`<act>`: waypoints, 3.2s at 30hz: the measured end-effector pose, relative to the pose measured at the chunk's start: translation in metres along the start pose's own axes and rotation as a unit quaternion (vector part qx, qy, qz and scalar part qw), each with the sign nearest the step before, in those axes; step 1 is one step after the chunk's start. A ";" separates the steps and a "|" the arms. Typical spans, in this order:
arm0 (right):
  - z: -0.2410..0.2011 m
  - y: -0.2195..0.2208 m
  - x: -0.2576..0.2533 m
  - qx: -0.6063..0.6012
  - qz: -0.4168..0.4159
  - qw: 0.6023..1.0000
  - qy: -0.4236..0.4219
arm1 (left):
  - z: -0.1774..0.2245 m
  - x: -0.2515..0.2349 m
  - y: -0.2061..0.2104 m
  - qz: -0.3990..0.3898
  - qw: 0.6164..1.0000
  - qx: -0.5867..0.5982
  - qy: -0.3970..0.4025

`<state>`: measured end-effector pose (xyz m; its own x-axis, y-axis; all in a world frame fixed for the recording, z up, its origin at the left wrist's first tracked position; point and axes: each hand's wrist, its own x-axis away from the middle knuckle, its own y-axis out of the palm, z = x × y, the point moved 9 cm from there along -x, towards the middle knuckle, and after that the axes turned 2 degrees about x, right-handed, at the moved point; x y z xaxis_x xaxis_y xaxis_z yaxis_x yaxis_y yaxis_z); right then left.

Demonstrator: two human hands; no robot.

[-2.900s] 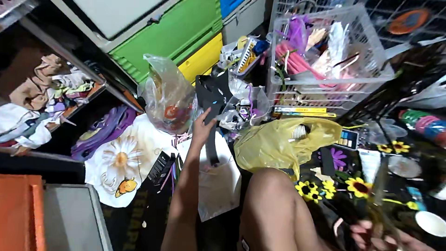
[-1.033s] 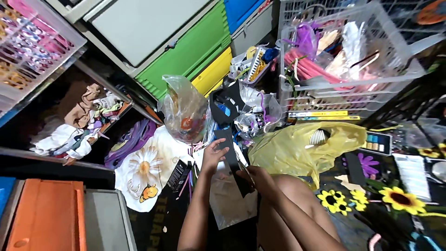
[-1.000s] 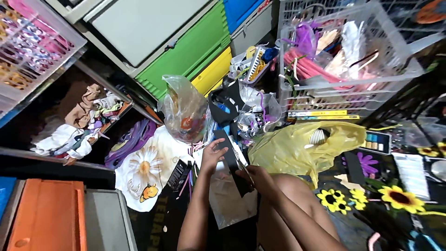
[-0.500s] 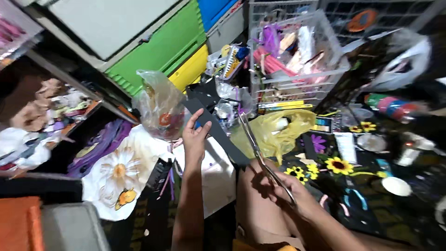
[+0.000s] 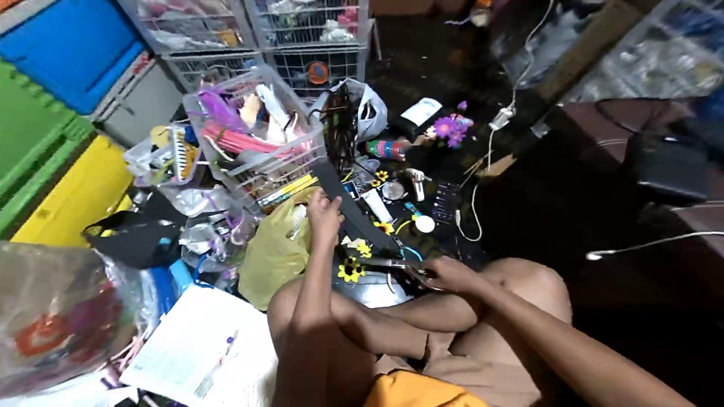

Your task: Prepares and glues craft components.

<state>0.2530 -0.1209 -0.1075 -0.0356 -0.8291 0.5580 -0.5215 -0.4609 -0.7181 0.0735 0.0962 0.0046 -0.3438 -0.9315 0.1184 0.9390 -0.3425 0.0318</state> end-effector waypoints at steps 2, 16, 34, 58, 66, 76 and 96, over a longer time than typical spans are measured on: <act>-0.006 0.020 -0.022 0.028 -0.051 0.998 -0.028 | -0.027 -0.006 0.015 -0.041 0.997 -0.060 -0.024; -0.059 0.078 -0.057 0.106 -0.100 0.989 -0.023 | 0.069 0.053 0.009 0.033 0.975 -0.127 -0.180; 0.006 -0.051 -0.064 -0.014 0.206 0.966 0.154 | -0.068 -0.038 -0.005 0.055 0.976 0.105 -0.185; 0.130 -0.125 -0.157 -0.372 0.441 0.772 0.265 | -0.086 -0.057 0.032 -0.051 0.970 0.100 -0.218; 0.150 -0.163 -0.185 -0.344 0.422 0.798 0.258 | -0.086 -0.065 0.026 -0.037 0.967 0.101 -0.229; 0.101 -0.196 -0.092 -0.574 0.453 0.678 0.068 | -0.091 -0.058 0.035 -0.045 0.964 0.085 -0.247; -0.029 -0.159 -0.035 -0.289 0.465 0.830 -0.106 | -0.069 -0.060 0.036 -0.027 0.990 0.061 -0.125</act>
<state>0.3127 -0.0098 -0.0007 -0.5329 -0.8063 -0.2566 -0.6764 0.5881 -0.4434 0.1273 0.1308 -0.0697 -0.3940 -0.8481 0.3542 0.9190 -0.3590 0.1627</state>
